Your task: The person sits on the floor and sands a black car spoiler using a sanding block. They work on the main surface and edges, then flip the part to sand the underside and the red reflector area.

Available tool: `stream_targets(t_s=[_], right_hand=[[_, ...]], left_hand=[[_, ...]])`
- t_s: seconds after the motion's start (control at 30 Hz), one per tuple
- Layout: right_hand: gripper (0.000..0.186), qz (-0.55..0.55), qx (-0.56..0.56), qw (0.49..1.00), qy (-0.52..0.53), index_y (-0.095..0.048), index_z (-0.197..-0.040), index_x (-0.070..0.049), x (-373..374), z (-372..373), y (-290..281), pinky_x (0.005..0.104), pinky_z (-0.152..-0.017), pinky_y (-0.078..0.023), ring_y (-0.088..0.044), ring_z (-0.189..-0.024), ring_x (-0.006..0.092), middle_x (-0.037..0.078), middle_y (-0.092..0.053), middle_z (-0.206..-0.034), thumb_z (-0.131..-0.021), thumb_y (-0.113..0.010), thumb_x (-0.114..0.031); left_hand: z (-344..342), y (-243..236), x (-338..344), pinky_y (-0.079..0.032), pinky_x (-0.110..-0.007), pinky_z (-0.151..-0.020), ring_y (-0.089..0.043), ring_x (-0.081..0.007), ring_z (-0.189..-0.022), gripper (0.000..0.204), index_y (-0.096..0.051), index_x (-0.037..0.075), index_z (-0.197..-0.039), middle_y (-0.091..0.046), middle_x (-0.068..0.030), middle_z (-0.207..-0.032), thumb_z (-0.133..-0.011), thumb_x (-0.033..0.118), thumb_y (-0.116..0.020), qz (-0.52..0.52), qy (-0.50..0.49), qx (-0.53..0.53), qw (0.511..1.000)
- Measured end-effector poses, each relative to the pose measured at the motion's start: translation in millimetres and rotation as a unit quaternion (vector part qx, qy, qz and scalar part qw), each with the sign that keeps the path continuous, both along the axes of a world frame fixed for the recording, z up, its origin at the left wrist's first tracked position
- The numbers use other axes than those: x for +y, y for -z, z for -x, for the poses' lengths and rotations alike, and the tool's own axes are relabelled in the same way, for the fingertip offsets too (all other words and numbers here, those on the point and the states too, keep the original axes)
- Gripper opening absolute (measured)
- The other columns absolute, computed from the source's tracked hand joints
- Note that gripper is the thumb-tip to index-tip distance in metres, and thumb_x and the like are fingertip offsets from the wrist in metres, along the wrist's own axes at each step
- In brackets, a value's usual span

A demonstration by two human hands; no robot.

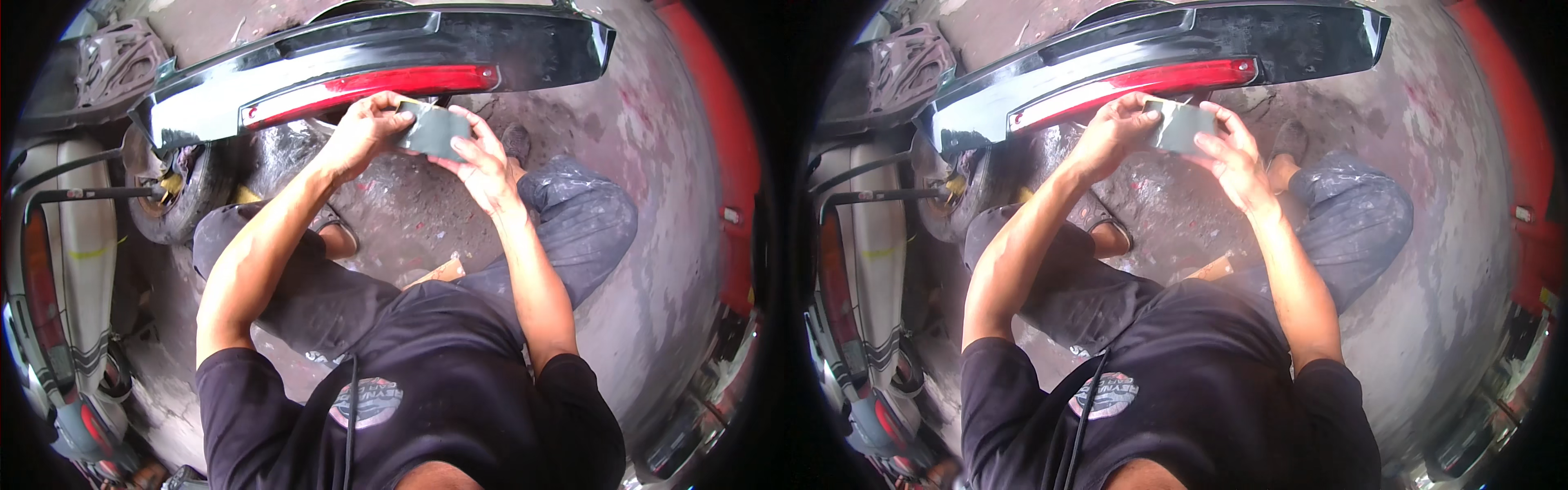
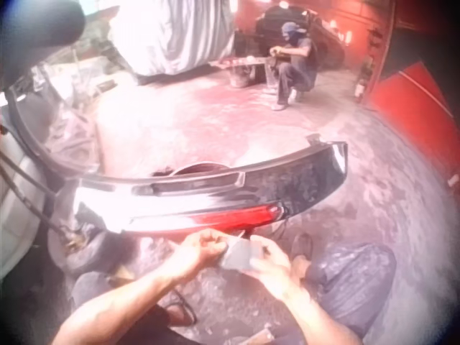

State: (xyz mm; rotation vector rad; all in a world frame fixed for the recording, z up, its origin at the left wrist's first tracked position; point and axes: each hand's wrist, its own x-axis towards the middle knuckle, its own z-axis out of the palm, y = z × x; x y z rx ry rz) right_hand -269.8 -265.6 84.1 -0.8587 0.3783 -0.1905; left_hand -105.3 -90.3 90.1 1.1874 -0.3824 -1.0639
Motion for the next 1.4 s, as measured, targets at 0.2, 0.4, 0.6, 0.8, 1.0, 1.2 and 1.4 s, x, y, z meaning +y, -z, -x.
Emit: stream_targets(t_s=[0.2,0.4,0.6,0.8,1.0,1.2,1.4], right_hand=[[0.031,0.074,-0.014,0.991,0.107,-0.058,-0.133,-0.001,-16,-9,-3,0.0448,-0.09,-0.065,-0.073,-0.112,0.0281,0.014,-0.07,-0.126,-0.102,-0.06,-0.005],[0.035,0.117,-0.046,0.984,0.129,-0.054,-0.137,-0.001,-19,-2,-21,0.0461,-0.091,-0.065,-0.073,-0.112,0.0316,0.018,-0.068,-0.129,-0.102,-0.057,-0.005],[0.036,0.141,-0.026,0.988,0.062,-0.058,-0.136,-0.001,-2,1,-37,0.0372,-0.087,-0.064,-0.075,-0.104,0.0247,0.013,-0.07,-0.125,-0.102,-0.066,-0.008],[0.031,0.249,0.004,0.959,0.138,-0.065,-0.128,0.001,-11,-8,-26,0.0335,-0.089,-0.061,-0.071,-0.1,0.0165,0.01,-0.073,-0.112,-0.102,-0.071,-0.016],[0.032,0.573,-0.017,0.799,0.183,-0.064,-0.134,0.0,-21,-7,-25,0.0328,-0.089,-0.055,-0.071,-0.098,0.018,0.012,-0.075,-0.111,-0.105,-0.065,-0.014],[0.057,0.811,-0.114,0.549,0.164,-0.064,-0.142,-0.012,-22,-68,-16,0.0525,-0.115,-0.046,-0.057,-0.136,0.0415,0.017,-0.065,-0.141,-0.087,-0.066,0.001],[0.064,0.872,-0.127,0.472,-0.034,-0.058,-0.153,-0.022,0,-100,27,0.0661,-0.125,-0.027,-0.038,-0.154,0.043,0.014,-0.047,-0.165,-0.092,-0.065,-0.008]], left_hand=[[-7,-16,0,-0.041,-0.057,-0.12,-0.052,-0.0385,-0.143,0.105,-0.027,0.007,-0.166,-0.045,-0.0253,-0.162,-0.096,0.084,-0.044,0.209,0.052,0.222,0.951],[-11,-19,4,-0.045,-0.06,-0.117,-0.056,-0.0418,-0.14,0.105,-0.024,0.01,-0.169,-0.037,-0.0283,-0.166,-0.095,0.083,-0.046,0.232,0.065,0.206,0.948],[-8,-18,4,-0.048,-0.059,-0.114,-0.059,-0.0405,-0.136,0.102,-0.026,0.011,-0.168,-0.045,-0.026,-0.161,-0.097,0.082,-0.044,0.243,0.07,0.224,0.941],[-7,-21,5,-0.053,-0.05,-0.108,-0.064,-0.0344,-0.129,0.069,-0.043,0.002,-0.157,-0.062,-0.0206,-0.144,-0.112,0.054,-0.046,0.103,0.018,0.116,0.988],[5,-15,9,-0.057,-0.039,-0.094,-0.075,-0.0311,-0.105,0.029,-0.075,0.0,-0.12,-0.077,-0.0199,-0.112,-0.104,0.017,-0.058,-0.18,0.007,-0.485,0.856],[-3,10,17,-0.055,-0.049,-0.092,-0.071,-0.0394,-0.099,0.022,-0.075,0.0,-0.109,-0.075,-0.0221,-0.102,-0.098,0.015,-0.063,-0.229,-0.048,-0.631,0.74],[4,24,29,-0.049,-0.053,-0.102,-0.068,-0.0384,-0.109,0.03,-0.065,0.0,-0.125,-0.073,-0.0194,-0.112,-0.102,0.018,-0.06,-0.25,-0.016,-0.671,0.698]])
